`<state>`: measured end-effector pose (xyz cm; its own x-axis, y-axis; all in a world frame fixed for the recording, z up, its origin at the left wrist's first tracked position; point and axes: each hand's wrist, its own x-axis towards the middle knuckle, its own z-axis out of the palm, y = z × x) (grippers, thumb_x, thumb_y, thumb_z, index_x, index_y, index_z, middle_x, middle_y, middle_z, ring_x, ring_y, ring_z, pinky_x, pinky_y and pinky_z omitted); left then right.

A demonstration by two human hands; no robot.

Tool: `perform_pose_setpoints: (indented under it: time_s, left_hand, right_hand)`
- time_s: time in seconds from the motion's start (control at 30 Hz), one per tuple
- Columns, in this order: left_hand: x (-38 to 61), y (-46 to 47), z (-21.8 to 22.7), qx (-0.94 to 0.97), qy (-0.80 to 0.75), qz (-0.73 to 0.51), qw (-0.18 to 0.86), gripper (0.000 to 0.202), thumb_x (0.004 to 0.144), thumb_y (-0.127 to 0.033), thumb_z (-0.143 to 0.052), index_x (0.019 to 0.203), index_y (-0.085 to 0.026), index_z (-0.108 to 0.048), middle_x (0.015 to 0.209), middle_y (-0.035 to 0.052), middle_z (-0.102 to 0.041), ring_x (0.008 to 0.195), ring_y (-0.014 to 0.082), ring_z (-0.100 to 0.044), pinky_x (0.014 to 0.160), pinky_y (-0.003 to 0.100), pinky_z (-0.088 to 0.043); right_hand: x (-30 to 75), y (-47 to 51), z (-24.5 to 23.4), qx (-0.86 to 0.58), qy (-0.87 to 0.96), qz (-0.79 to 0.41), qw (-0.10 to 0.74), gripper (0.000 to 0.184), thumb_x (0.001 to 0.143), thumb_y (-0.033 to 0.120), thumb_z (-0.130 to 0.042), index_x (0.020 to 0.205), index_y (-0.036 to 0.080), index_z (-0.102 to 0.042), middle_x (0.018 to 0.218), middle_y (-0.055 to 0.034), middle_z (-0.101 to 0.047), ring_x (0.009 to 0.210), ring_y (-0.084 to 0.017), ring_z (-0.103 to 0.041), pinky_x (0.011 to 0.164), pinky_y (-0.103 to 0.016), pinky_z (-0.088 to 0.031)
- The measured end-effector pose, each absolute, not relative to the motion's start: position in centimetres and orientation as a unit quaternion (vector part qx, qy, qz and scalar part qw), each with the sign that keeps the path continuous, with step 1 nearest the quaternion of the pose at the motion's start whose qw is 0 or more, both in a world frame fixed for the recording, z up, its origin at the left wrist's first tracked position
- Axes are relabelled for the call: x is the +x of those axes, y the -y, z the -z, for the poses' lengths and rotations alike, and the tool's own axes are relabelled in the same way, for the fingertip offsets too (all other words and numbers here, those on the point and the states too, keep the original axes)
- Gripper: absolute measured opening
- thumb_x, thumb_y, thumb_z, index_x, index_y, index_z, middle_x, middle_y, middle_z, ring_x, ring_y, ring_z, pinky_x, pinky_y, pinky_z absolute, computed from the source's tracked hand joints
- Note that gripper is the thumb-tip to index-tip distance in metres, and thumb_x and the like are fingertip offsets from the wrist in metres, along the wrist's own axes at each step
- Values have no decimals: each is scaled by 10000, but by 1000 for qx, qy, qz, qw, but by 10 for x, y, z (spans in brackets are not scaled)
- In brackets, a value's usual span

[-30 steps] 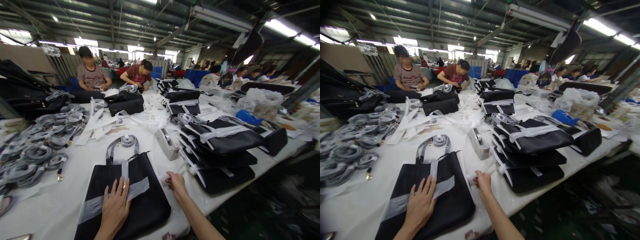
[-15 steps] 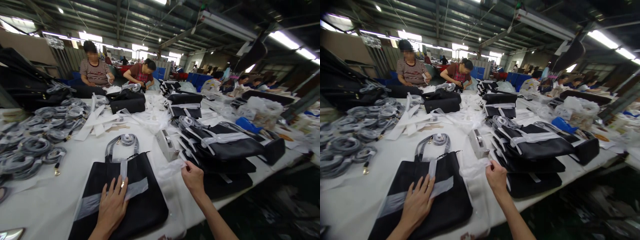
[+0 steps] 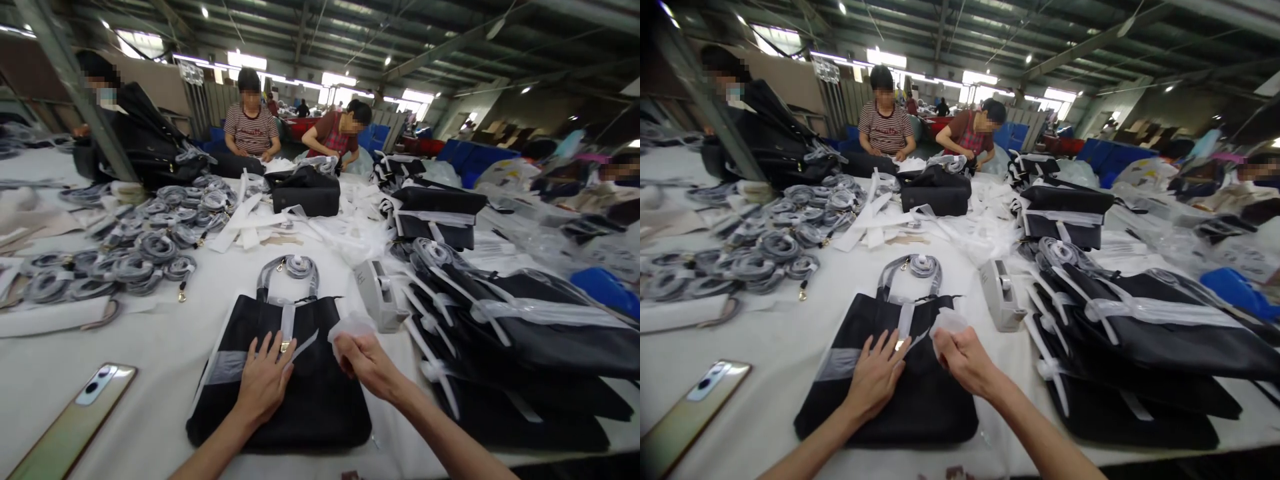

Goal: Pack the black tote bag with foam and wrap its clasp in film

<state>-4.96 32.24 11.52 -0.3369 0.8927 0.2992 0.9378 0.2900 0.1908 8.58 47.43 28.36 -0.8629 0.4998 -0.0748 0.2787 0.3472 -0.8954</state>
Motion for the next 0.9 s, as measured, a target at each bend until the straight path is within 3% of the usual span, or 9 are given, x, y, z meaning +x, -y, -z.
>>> perform_pose_setpoints:
  time_s: [0.1, 0.23, 0.3, 0.4, 0.53, 0.7, 0.9]
  left_hand:
    - [-52, -321, -118, -568, 801, 175, 65, 478, 952, -332, -371, 1429, -318, -354, 1401, 76, -506, 1296, 301, -431, 1054, 535, -311]
    - [-53, -321, -118, -574, 797, 179, 52, 475, 958, -333, -364, 1432, -321, -344, 1385, 67, -523, 1302, 288, -426, 1059, 532, -306]
    - [-53, -321, -115, -574, 796, 183, 50, 478, 956, -327, -373, 1433, -323, -340, 1394, 64, -514, 1307, 292, -419, 1059, 537, -303]
    - [-53, -320, -108, -576, 793, 194, 50, 474, 948, -314, -391, 1421, -289, -374, 1415, 76, -490, 1321, 303, -399, 1067, 543, -293]
    - [-55, -318, -102, -581, 784, 215, 33, 467, 944, -295, -395, 1408, -239, -404, 1436, 90, -463, 1334, 313, -378, 1075, 560, -290]
    - [-56, -317, -111, -565, 782, 263, -14, 454, 948, -265, -372, 1399, -237, -415, 1401, 64, -509, 1348, 290, -365, 1099, 569, -281]
    - [-57, -319, -120, -489, 770, 396, -108, 448, 979, -278, -278, 1409, -252, -400, 1366, 59, -544, 1316, 229, -423, 1154, 554, -209]
  right_hand:
    - [69, -460, -248, -239, 756, -608, 50, 495, 856, 556, -358, 508, 220, -464, 429, 33, -429, 398, -104, -396, 409, -220, -307]
    - [58, -450, -200, -242, 769, -590, 45, 485, 894, 500, -267, 522, 231, -422, 439, 35, -407, 395, -108, -375, 419, -227, -310]
    - [62, -447, -185, -236, 786, -570, 46, 465, 890, 484, -335, 519, 225, -440, 456, 30, -436, 434, -114, -405, 471, -234, -326]
    - [71, -444, -175, -194, 839, -508, 35, 420, 881, 436, -423, 531, 214, -483, 498, 27, -485, 481, -115, -421, 534, -242, -306]
    - [71, -443, -169, -139, 913, -383, 25, 445, 943, 359, -308, 569, 206, -495, 516, 25, -492, 471, -109, -394, 515, -246, -250]
    - [51, -442, -162, -137, 910, -388, 58, 423, 952, 355, -278, 640, 209, -524, 598, 3, -558, 537, -125, -471, 542, -240, -306]
    - [42, -439, -150, -142, 904, -397, 76, 463, 966, 332, -209, 688, 224, -563, 564, 8, -549, 495, -134, -463, 517, -250, -321]
